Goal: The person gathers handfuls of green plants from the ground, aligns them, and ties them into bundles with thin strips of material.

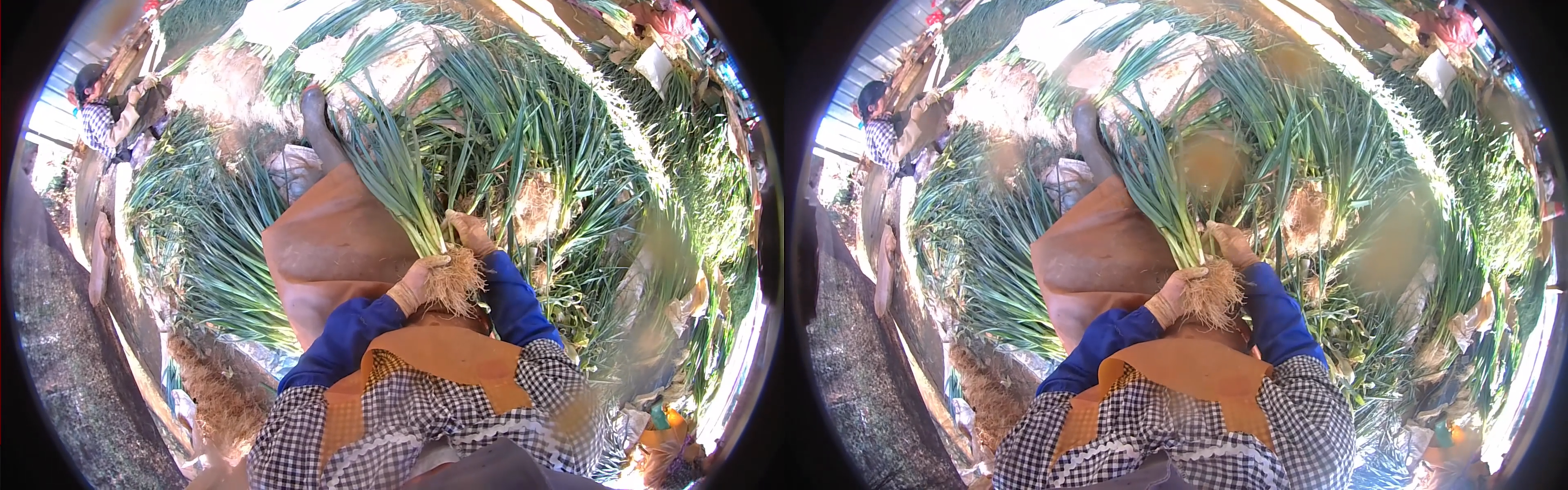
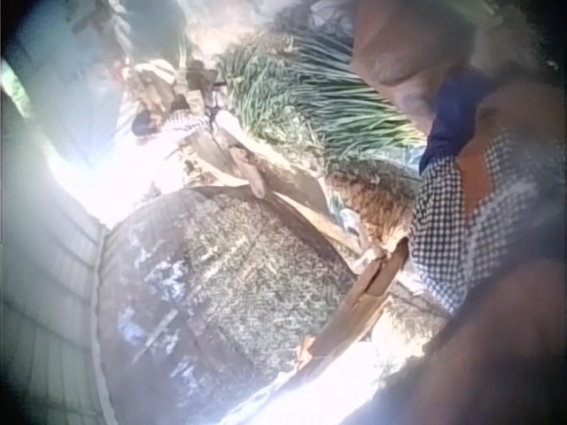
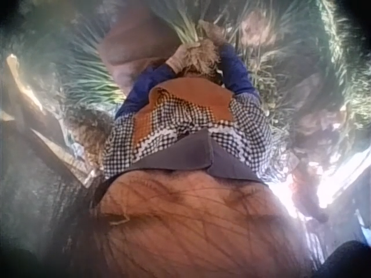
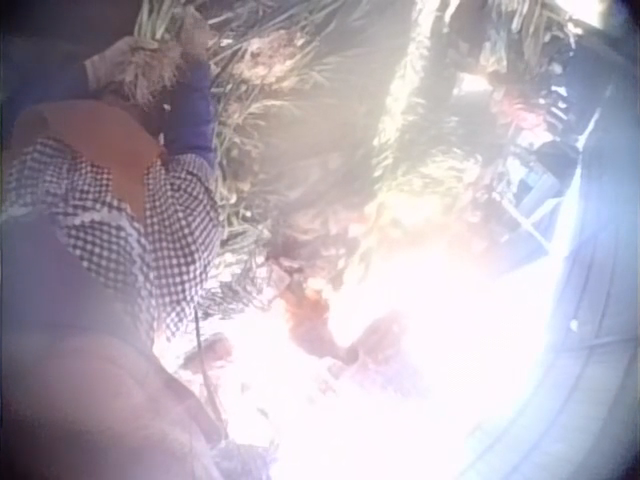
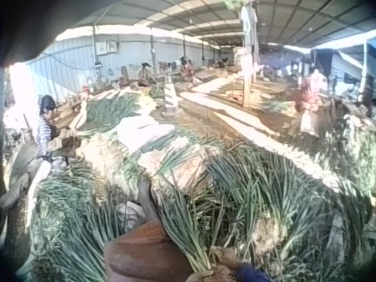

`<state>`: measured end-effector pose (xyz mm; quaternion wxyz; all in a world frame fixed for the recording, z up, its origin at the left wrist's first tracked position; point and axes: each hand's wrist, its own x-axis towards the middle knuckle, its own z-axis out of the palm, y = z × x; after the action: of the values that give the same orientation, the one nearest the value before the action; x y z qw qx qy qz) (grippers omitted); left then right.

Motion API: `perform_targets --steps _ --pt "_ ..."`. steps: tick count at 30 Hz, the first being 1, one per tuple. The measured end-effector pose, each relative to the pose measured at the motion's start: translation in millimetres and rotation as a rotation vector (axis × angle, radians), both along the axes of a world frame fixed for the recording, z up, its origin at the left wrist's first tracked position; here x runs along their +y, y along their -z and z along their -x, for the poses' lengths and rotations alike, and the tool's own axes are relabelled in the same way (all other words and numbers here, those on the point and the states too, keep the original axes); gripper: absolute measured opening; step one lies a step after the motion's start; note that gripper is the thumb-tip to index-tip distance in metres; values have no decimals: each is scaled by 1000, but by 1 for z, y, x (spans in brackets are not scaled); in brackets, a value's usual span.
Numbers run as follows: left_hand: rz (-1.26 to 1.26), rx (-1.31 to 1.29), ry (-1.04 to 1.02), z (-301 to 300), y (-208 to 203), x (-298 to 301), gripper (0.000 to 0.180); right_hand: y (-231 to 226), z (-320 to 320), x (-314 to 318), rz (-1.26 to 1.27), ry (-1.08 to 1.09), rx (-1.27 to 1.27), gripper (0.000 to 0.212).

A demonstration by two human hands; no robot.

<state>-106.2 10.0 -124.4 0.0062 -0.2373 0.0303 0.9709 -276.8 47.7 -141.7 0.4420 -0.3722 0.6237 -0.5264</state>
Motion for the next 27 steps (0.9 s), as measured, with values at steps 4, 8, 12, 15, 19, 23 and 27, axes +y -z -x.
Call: perform_targets --steps 4,8,12,15,19,23,27 --pt "22 -51 13 10 3 7 32 -12 2 10 -231 49 931 35" --pt "-67 -60 -57 4 13 1 27 -80 -29 47 -309 23 534 33" --pt "-63 -94 -160 1 1 -2 24 -97 -7 134 -79 193 -319 19" --pt "-15 -77 -72 -6 4 -12 25 -64 30 155 -938 -792 857 40" --pt "-34 24 -101 -11 1 -18 26 -22 48 65 -920 -263 720 43" --pt "-2 102 -26 14 -22 -6 29 53 106 21 -693 139 1015 42" --pt "107 -27 -160 -10 -13 -17 31 4 55 -19 -647 147 522 50"
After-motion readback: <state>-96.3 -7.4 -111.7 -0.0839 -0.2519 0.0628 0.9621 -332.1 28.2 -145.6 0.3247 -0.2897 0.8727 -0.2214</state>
